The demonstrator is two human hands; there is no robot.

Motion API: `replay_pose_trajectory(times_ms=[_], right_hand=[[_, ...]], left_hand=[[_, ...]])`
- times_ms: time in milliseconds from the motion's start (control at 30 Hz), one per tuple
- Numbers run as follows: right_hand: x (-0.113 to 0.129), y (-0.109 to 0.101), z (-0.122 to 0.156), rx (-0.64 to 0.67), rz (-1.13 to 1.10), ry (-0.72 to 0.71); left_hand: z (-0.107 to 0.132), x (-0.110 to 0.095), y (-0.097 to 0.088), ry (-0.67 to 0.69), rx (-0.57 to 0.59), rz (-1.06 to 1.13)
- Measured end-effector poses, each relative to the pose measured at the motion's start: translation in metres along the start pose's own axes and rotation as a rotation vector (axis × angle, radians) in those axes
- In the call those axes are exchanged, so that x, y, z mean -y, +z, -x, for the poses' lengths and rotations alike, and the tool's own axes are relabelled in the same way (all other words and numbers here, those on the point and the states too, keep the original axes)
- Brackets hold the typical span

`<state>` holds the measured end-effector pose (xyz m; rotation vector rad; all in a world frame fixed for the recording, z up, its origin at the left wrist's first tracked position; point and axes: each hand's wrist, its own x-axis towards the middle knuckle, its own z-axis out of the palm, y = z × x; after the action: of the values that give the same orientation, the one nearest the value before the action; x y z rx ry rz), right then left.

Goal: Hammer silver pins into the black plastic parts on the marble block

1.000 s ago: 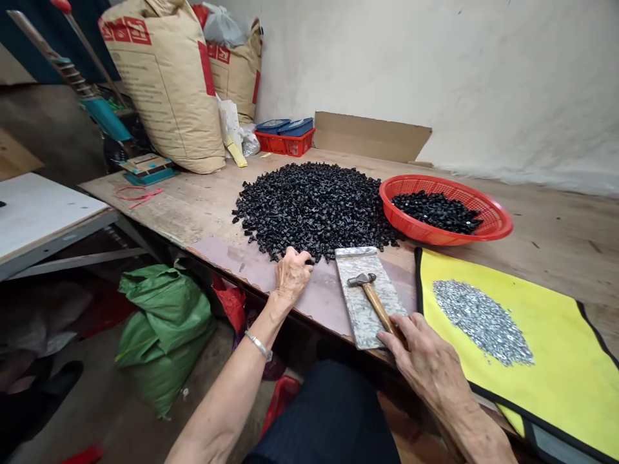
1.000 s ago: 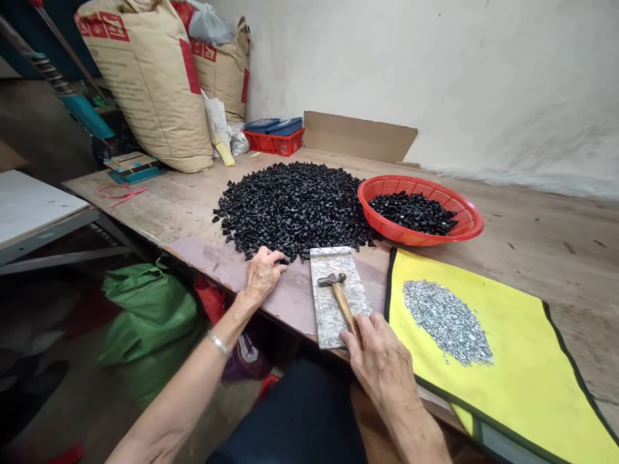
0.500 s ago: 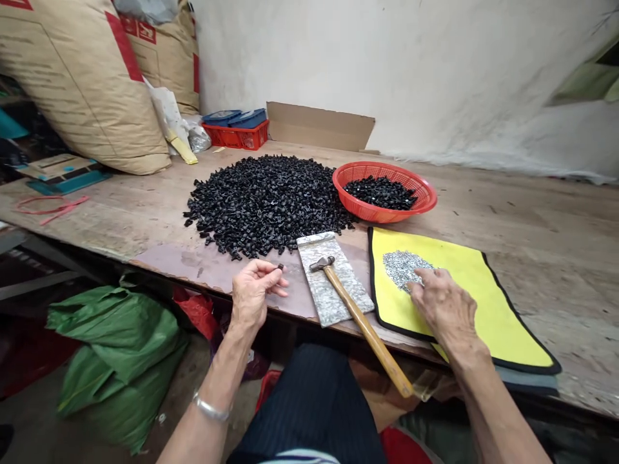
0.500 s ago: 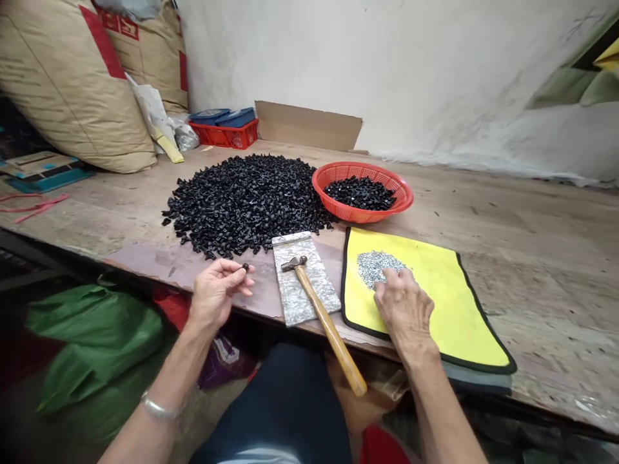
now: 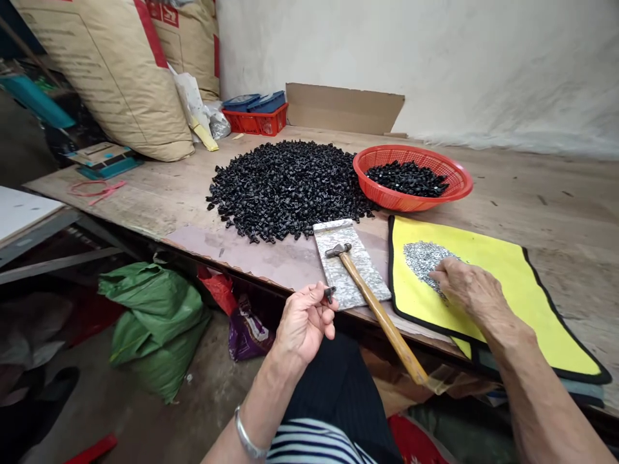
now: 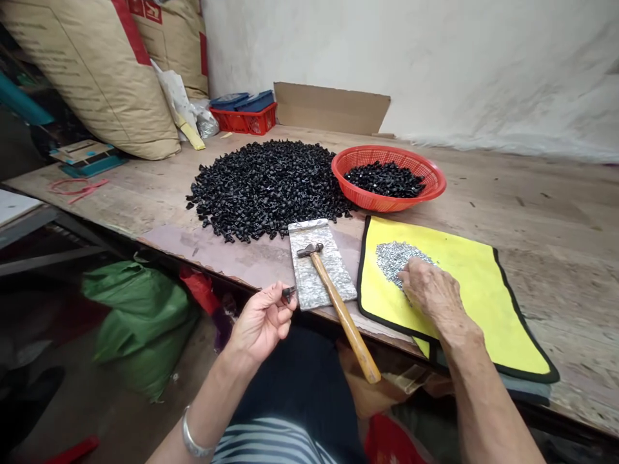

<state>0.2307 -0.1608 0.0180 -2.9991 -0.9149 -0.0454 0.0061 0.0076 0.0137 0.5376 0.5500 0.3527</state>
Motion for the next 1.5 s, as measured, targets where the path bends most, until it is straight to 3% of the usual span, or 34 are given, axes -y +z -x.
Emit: replay_pose_trajectory(times_ms=[300, 467, 600, 667, 733, 767, 800, 867, 967, 1067, 1500], right_hand=[[-0.01, -0.001, 0.004, -0.049, -0.135, 0.063], [-0.013, -0.001, 0.006, -0.071, -0.116, 0.137], [-0.004, -0.014, 0.016, -0.114, -0.103, 0.177], [0.011, -0.026, 0.03, -0.187, -0.237, 0.201], [0.034, -0.036, 0.05, -0.262, -0.625, 0.138], [0.048, -0.039, 0.061, -0.265, -0.848, 0.038], [0.063, -0.04, 0.071, -0.187, -1.041, -0.099], [0.091, -0.035, 0.087, -0.019, -1.291, -0.153], [0.12, -0.018, 0.095, 0.097, -1.505, -0.054], [0.132, -0.003, 0.093, 0.147, -1.643, 0.045], [0.145, -0.006, 0.087, 0.231, -1.628, 0.125]], left_hand=[[0.001, 0.012, 0.008, 0.114, -0.058, -0.084], [0.004, 0.018, 0.011, 0.175, -0.018, -0.095], [0.007, 0.019, 0.011, 0.18, 0.02, -0.114], [0.008, 0.021, 0.011, 0.19, 0.021, -0.13], [0.009, 0.023, 0.012, 0.215, 0.006, -0.164], [0.01, 0.025, 0.013, 0.228, -0.001, -0.182], [0.01, 0.026, 0.013, 0.241, -0.008, -0.195], [0.012, 0.028, 0.014, 0.265, -0.014, -0.209], [0.014, 0.027, 0.014, 0.287, -0.013, -0.213], [0.015, 0.023, 0.011, 0.298, -0.018, -0.209], [0.014, 0.019, 0.001, 0.309, -0.029, -0.2]])
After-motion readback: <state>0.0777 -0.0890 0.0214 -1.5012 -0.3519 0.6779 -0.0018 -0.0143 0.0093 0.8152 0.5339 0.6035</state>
